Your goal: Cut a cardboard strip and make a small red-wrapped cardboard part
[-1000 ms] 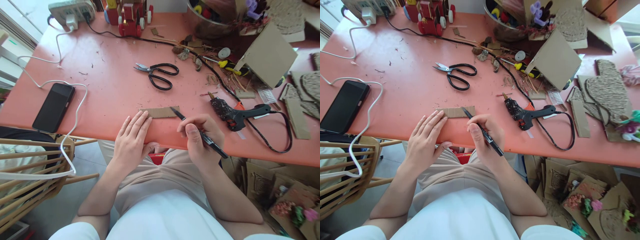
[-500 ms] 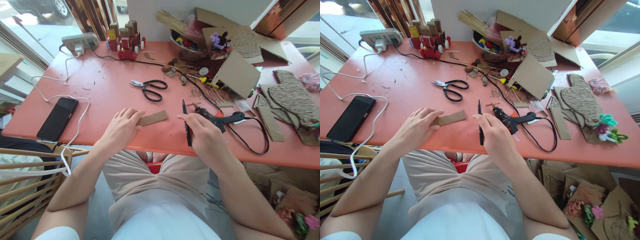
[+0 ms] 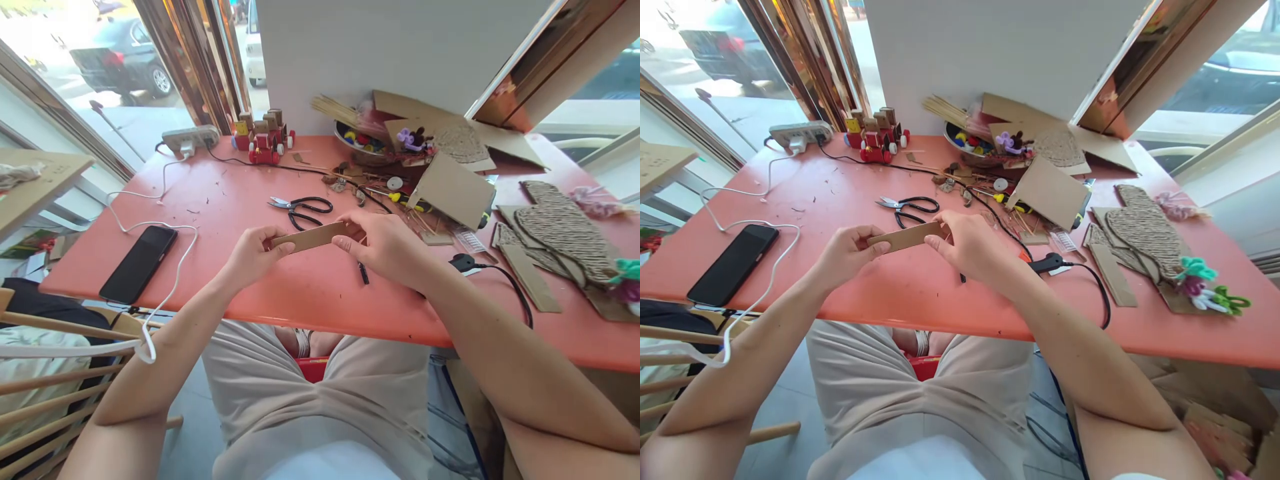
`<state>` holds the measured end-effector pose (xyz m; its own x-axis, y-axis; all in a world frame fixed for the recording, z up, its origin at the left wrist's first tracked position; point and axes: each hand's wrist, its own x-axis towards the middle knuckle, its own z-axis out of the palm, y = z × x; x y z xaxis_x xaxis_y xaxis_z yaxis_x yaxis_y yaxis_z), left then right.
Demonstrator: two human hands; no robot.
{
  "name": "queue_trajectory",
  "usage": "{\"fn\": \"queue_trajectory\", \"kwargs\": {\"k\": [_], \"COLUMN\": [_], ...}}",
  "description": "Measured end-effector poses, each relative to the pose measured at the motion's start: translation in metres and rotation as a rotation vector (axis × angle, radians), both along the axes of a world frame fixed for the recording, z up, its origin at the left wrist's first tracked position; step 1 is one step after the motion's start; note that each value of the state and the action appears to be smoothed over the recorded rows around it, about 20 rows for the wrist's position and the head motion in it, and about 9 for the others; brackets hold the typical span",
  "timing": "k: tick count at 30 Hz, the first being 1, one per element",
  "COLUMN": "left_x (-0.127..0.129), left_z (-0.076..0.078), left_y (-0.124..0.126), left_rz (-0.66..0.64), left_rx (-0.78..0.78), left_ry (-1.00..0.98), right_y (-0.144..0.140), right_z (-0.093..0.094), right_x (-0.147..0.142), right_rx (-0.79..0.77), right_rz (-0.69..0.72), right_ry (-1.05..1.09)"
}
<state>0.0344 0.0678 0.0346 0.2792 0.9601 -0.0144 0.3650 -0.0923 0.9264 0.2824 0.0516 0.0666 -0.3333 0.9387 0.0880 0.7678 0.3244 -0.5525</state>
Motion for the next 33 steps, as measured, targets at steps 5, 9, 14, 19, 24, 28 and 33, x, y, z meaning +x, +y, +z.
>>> {"fn": "queue_trajectory", "kwargs": {"k": [5,9,14,19,24,28,33], "left_x": [0.023,0.039,0.053,0.063,0.066,0.062,0.06], "left_z": [0.006,0.002,0.006,0.01,-0.003,-0.006,-0.005], "left_y": [0.02,0.028,0.04,0.053,0.045,0.033,0.029], "left_rz": [0.046,-0.094,-0.095,-0.037,0.009,0.002,-0.026], "left_rx": [-0.012,-0.098,0.071,0.049,0.003,-0.029,-0.034], "left_ry": [-0.309,-0.342,-0.375,-0.48,-0.61,-0.622,-0.599], "right_y": [0.027,0.045,0.051,0.045,0.034,0.027,0.022], "right_z": [0.01,0.016,0.011,-0.004,-0.015,-0.02,-0.02], "right_x": [0.0,0.001,-0.004,-0.007,-0.009,-0.013,-0.016], "right_rx": [0.081,0.132,0.153,0.128,-0.047,-0.132,-0.156], "right_rz": [-0.106,-0.054,-0.054,-0.094,-0.103,-0.106,-0.129], "right_ry": [0.337,0.601,0.59,0.727,0.863,0.914,0.949]}}
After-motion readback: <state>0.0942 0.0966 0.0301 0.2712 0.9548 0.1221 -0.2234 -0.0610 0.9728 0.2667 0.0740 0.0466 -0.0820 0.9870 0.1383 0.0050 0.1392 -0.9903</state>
